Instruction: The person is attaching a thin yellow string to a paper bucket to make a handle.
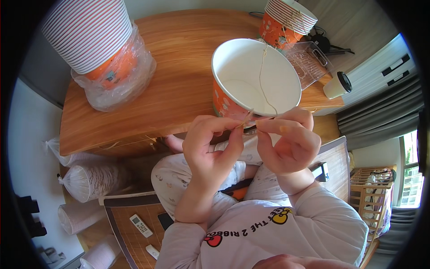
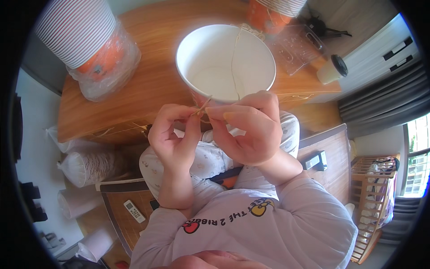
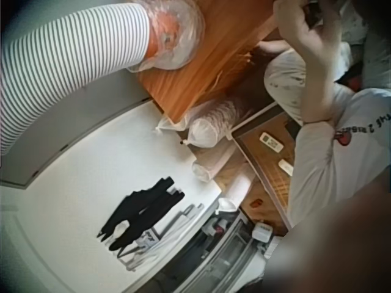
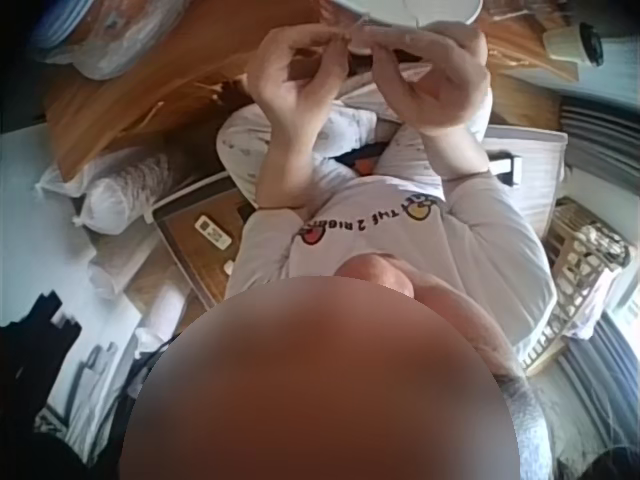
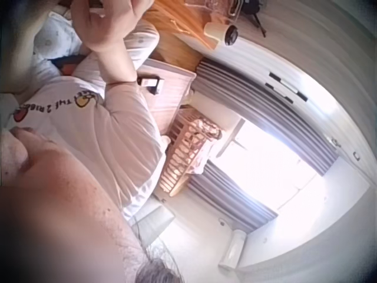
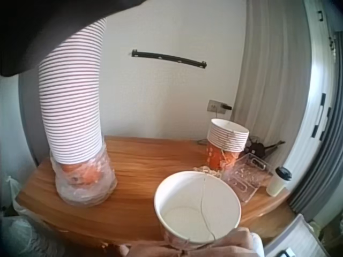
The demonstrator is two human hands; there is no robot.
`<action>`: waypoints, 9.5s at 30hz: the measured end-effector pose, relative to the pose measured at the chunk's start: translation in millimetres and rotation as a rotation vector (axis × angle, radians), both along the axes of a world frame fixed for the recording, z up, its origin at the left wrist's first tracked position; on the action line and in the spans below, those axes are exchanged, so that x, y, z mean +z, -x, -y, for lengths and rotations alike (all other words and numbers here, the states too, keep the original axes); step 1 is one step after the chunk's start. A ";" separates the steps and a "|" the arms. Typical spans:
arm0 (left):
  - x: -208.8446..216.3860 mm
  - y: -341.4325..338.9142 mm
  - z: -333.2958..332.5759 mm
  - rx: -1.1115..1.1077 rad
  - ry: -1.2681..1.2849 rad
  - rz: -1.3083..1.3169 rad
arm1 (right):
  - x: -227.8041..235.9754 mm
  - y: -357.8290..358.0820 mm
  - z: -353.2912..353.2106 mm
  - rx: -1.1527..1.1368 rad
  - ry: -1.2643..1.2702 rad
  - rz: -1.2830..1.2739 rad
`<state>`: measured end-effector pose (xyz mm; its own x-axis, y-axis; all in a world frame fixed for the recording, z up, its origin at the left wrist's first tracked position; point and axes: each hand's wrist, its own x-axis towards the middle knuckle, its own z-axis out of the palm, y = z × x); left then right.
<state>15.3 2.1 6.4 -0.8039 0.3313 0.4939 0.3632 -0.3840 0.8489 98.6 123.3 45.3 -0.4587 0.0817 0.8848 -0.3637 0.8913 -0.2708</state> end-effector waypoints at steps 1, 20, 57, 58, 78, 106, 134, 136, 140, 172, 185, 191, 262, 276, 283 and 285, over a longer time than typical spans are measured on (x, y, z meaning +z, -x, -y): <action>-0.2 0.1 -0.6 0.001 -0.006 -0.009 | -2.6 0.6 -0.7 0.048 0.047 -0.091; -2.6 -1.1 0.6 -0.061 -0.009 0.048 | -8.5 2.6 2.4 -0.070 0.033 0.031; 4.3 3.1 -5.7 0.322 0.078 -0.457 | -0.5 9.3 -1.3 -0.085 -0.013 -0.066; 5.0 2.6 -6.1 0.311 0.065 -0.454 | -1.4 10.6 -1.9 -0.067 -0.020 -0.121; 4.0 -4.9 -1.9 0.195 0.089 -0.259 | 6.1 -3.0 5.6 -0.269 -0.156 0.083; 2.6 -1.0 -3.5 0.061 0.110 -0.214 | -12.1 -12.1 4.5 -0.247 0.103 0.022; -7.2 13.6 -4.9 -0.529 -0.040 0.340 | -43.7 -20.0 3.6 0.097 0.610 0.201; -4.5 11.8 -5.6 -0.555 -0.031 0.368 | -45.5 -20.2 4.9 0.100 0.629 0.184; -8.4 12.4 -6.6 -0.605 -0.054 0.361 | -45.1 -19.3 7.1 0.114 0.663 0.155; -3.4 13.1 -5.7 -0.685 -0.143 0.461 | -37.3 -20.2 7.2 0.087 0.577 0.181; -10.9 24.4 -12.4 -0.004 0.021 -0.668 | -34.5 -22.5 6.7 0.119 0.617 0.164; -13.1 25.8 -12.1 0.119 0.042 -0.779 | -34.3 -23.3 7.3 0.110 0.590 0.160; -30.3 23.2 -17.6 -0.640 -0.042 0.147 | -48.2 -14.9 2.7 -0.155 0.305 0.077; -35.5 21.8 -30.6 -0.337 0.020 -0.068 | -55.9 -3.9 -4.0 -0.299 0.052 -0.022; -35.0 26.9 -26.9 -0.343 0.058 -0.096 | -52.8 -3.8 -13.3 -0.191 -0.047 -0.029; -34.9 27.0 -26.6 -0.343 0.032 -0.087 | -53.2 -4.2 -10.9 -0.197 -0.022 -0.033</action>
<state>-11.6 28.6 -28.4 -0.5987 0.5914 0.5401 0.2889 -0.4695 0.8343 102.8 134.2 -7.9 -0.4065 0.1472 0.9017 -0.1899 0.9518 -0.2410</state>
